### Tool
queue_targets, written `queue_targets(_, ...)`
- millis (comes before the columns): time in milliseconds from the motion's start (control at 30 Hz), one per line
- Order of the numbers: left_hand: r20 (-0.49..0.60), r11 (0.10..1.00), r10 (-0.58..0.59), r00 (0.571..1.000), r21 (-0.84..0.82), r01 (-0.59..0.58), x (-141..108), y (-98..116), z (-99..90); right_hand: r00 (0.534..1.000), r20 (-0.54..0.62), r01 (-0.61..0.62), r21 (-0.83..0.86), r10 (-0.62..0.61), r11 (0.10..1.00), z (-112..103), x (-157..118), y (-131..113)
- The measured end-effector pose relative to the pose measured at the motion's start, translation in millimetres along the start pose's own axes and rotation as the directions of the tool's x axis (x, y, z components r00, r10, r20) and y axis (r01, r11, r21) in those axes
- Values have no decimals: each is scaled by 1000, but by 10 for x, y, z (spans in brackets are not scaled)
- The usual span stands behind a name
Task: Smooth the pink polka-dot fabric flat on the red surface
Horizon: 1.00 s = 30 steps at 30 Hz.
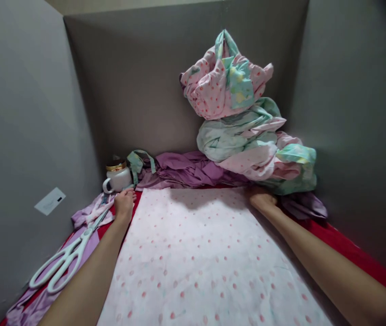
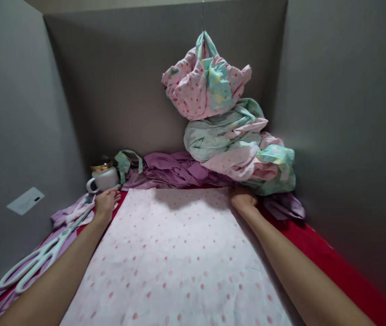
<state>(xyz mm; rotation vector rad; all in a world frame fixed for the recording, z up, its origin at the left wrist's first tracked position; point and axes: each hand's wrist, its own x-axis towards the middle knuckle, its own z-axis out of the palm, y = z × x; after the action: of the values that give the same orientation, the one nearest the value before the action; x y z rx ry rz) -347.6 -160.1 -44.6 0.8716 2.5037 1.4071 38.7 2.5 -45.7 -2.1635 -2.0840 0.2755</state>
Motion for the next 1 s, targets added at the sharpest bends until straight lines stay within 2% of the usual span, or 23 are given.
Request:
queue_targets(133, 5, 999, -51, 999, -18, 51, 49, -91, 6, 999, -37, 32, 12, -32, 999, 77, 81, -48)
queue_targets(333, 41, 991, 54, 998, 124, -58, -49, -78, 1, 991, -107, 78, 19, -75, 997, 127, 37, -45)
queue_targets(467, 56, 978, 82, 995, 188, -91, -64, -63, -5, 985, -147, 100, 36, -94, 994, 153, 32, -59)
queue_targets(667, 92, 957, 123, 988, 254, -143, -62, -51, 7, 969, -157, 203, 69, -191, 977, 200, 162, -16)
queue_targets(1000, 199, 897, 212, 957, 348, -271, -71, -33, 33, 960, -129, 247, -22, -248, 969, 174, 239, -53)
